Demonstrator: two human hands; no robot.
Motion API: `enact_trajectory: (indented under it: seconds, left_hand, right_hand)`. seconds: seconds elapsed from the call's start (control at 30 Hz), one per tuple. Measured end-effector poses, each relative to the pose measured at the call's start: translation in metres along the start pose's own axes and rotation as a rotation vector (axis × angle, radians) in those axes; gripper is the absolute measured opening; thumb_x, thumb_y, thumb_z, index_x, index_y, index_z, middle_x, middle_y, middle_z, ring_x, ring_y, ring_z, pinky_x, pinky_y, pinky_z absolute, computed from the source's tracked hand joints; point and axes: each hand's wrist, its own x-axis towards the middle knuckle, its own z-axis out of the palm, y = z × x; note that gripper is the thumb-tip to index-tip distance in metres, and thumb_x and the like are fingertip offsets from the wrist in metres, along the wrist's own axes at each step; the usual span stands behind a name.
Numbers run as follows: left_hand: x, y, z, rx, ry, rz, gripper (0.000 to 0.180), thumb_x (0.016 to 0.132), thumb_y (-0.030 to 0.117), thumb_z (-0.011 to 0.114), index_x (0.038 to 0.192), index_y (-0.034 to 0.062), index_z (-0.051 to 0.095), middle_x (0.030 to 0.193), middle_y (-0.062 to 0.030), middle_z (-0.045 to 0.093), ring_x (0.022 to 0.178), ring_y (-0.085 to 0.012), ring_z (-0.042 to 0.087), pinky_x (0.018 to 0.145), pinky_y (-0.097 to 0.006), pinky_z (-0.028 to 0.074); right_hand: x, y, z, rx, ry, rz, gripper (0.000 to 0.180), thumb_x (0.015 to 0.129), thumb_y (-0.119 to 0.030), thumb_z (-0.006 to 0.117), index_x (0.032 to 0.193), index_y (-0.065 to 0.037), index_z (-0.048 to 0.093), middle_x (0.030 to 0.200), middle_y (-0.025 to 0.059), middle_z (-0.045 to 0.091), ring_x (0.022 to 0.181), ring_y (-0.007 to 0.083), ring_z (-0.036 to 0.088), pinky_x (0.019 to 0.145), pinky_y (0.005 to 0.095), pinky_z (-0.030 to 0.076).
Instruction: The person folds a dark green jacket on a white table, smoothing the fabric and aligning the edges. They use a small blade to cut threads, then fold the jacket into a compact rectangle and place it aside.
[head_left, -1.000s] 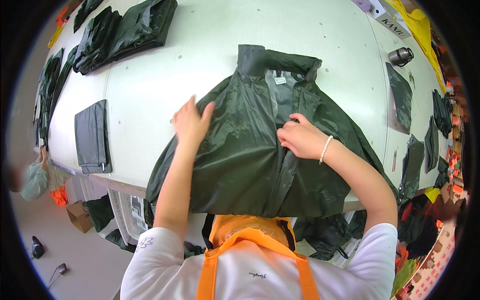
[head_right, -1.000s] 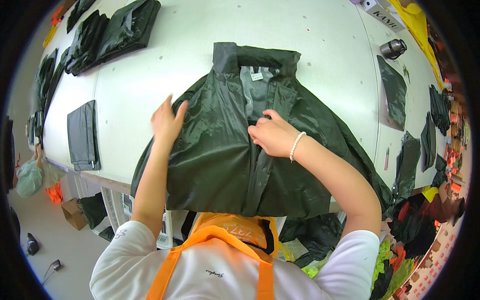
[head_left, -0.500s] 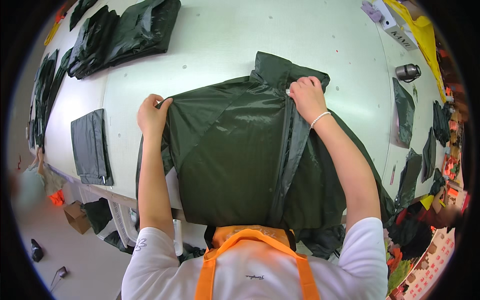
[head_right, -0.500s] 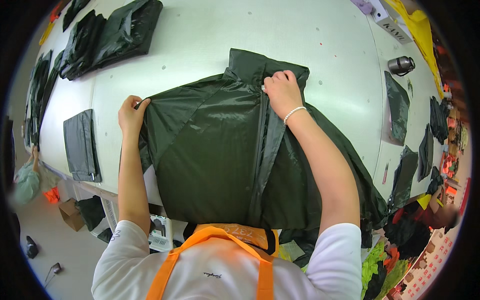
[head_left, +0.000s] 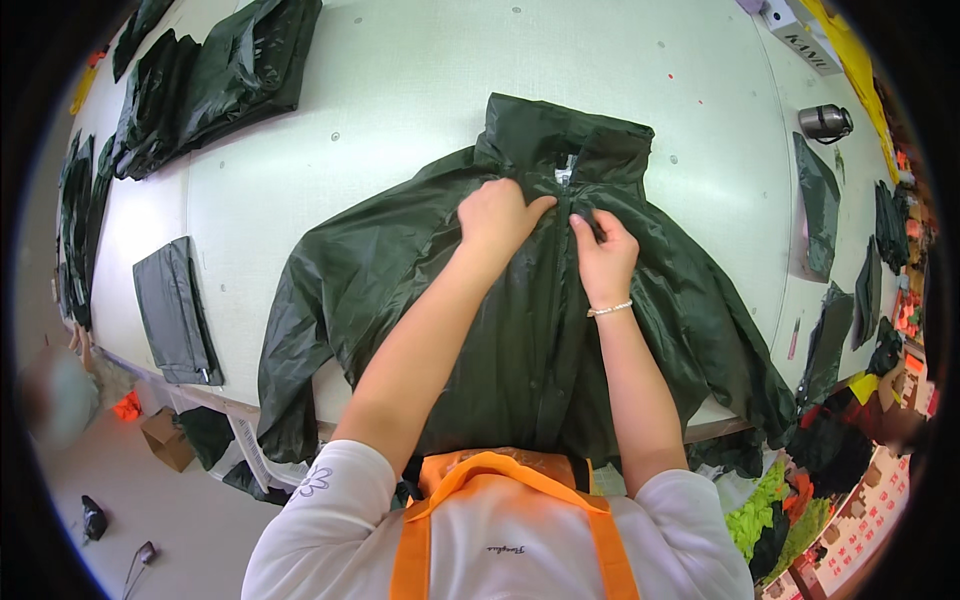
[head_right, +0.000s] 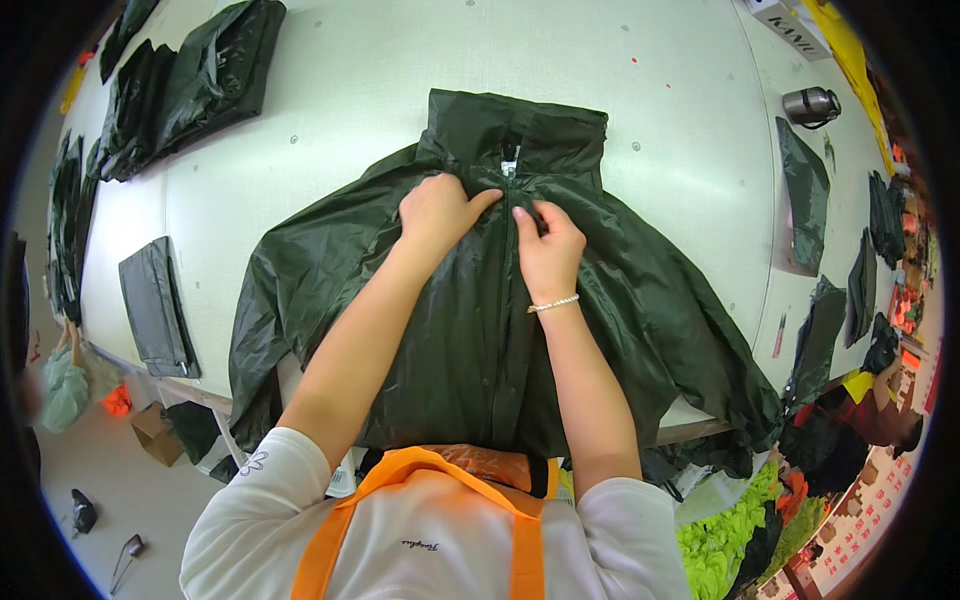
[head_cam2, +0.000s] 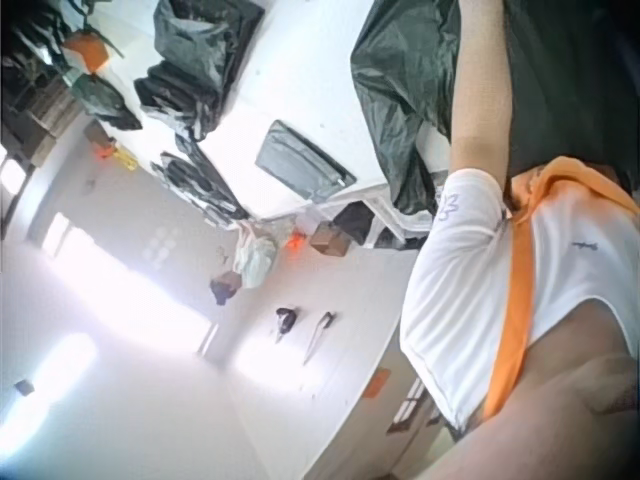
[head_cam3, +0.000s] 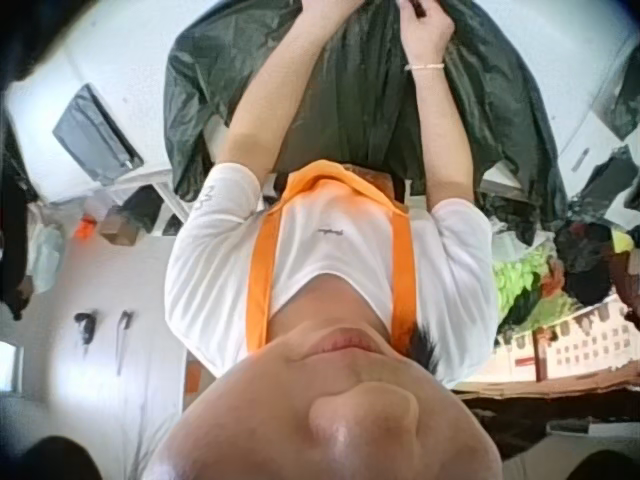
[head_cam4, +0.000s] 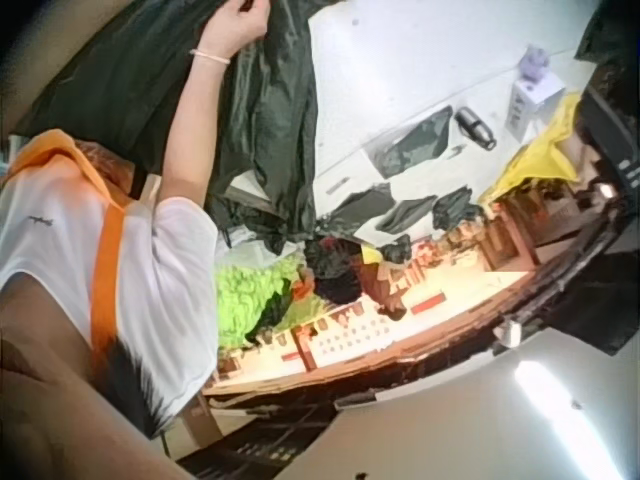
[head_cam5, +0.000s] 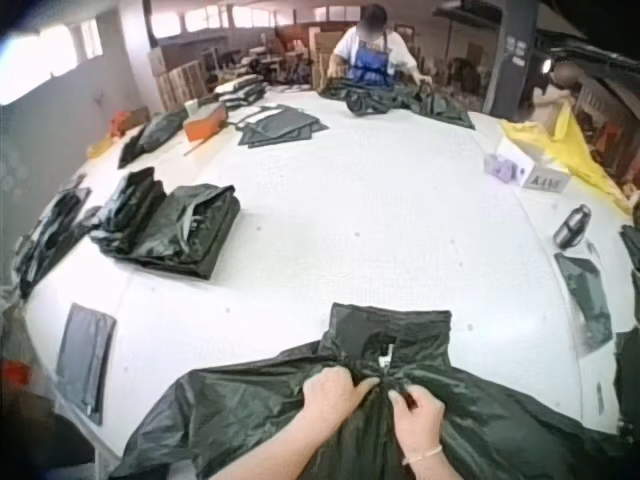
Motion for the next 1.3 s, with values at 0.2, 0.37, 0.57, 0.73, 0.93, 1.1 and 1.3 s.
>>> enact_trajectory:
  seconds: [0.2, 0.37, 0.57, 0.73, 0.93, 1.1, 1.3]
  left_hand:
    - [0.024, -0.014, 0.013, -0.545, -0.370, 0.003, 0.040, 0.083, 0.032, 0.067, 0.064, -0.0018, 0.059, 0.063, -0.0132, 0.064, 0.055, -0.0190, 0.063, 0.051, -0.029, 0.048]
    - [0.010, -0.022, 0.020, -0.847, -0.370, 0.086, 0.038, 0.092, 0.027, 0.058, 0.065, 0.0019, 0.052, 0.059, -0.0061, 0.060, 0.051, -0.0102, 0.058, 0.045, -0.023, 0.044]
    - [0.012, -0.028, 0.021, -0.918, -0.407, 0.075, 0.039, 0.094, 0.029, 0.053, 0.069, -0.0010, 0.054, 0.059, -0.0065, 0.059, 0.051, -0.0124, 0.058, 0.048, -0.025, 0.046]
    - [0.018, -0.032, 0.017, -1.090, -0.499, 0.012, 0.037, 0.093, 0.028, 0.050, 0.072, -0.0025, 0.055, 0.061, -0.0083, 0.059, 0.053, -0.0143, 0.059, 0.050, -0.026, 0.048]
    - [0.019, -0.032, 0.022, -1.021, -0.464, 0.040, 0.033, 0.090, 0.023, 0.048, 0.076, -0.0050, 0.059, 0.065, -0.0124, 0.062, 0.052, -0.0168, 0.061, 0.049, -0.026, 0.048]
    - [0.018, -0.031, 0.026, -1.078, -0.396, 0.103, 0.035, 0.092, 0.022, 0.044, 0.075, -0.0047, 0.059, 0.066, -0.0135, 0.063, 0.053, -0.0187, 0.062, 0.049, -0.025, 0.048]
    - [-0.017, -0.025, 0.032, -0.789, 0.145, 0.222, 0.021, 0.089, 0.018, 0.055, 0.086, -0.0021, 0.059, 0.072, -0.0131, 0.065, 0.060, -0.0189, 0.064, 0.055, -0.027, 0.048]
  right_hand:
    - [0.008, 0.001, 0.008, -0.214, -0.107, -0.194, 0.014, 0.079, -0.004, 0.067, 0.091, 0.003, 0.065, 0.082, 0.0135, 0.065, 0.064, 0.0186, 0.063, 0.061, 0.0275, 0.049]
    - [0.003, 0.010, 0.020, 0.060, -0.112, 0.007, 0.013, 0.079, -0.003, 0.070, 0.090, 0.003, 0.066, 0.080, 0.0032, 0.065, 0.066, 0.0064, 0.059, 0.062, 0.0211, 0.049]
    - [0.010, -0.012, 0.023, 0.103, -0.193, -0.003, 0.021, 0.074, -0.009, 0.076, 0.083, 0.005, 0.062, 0.074, 0.0053, 0.060, 0.059, 0.0081, 0.055, 0.055, 0.0223, 0.047]
    - [0.015, -0.018, 0.019, -0.175, -0.241, -0.226, 0.029, 0.068, -0.014, 0.080, 0.082, 0.004, 0.062, 0.076, 0.0101, 0.061, 0.063, 0.0170, 0.061, 0.060, 0.0285, 0.050]
    - [0.013, 0.002, 0.028, 0.071, -0.247, 0.117, 0.026, 0.068, -0.008, 0.077, 0.086, 0.005, 0.065, 0.074, 0.0080, 0.065, 0.064, 0.0115, 0.058, 0.061, 0.0247, 0.048]
    - [0.025, 0.014, 0.017, 0.134, -0.322, 0.149, 0.027, 0.069, -0.011, 0.079, 0.087, 0.005, 0.067, 0.075, 0.0069, 0.067, 0.066, 0.0089, 0.059, 0.062, 0.0238, 0.048]
    - [0.012, 0.017, 0.030, -0.047, -0.169, -0.097, 0.028, 0.072, -0.016, 0.076, 0.089, 0.003, 0.066, 0.078, 0.0158, 0.067, 0.069, 0.0227, 0.065, 0.064, 0.0303, 0.050]
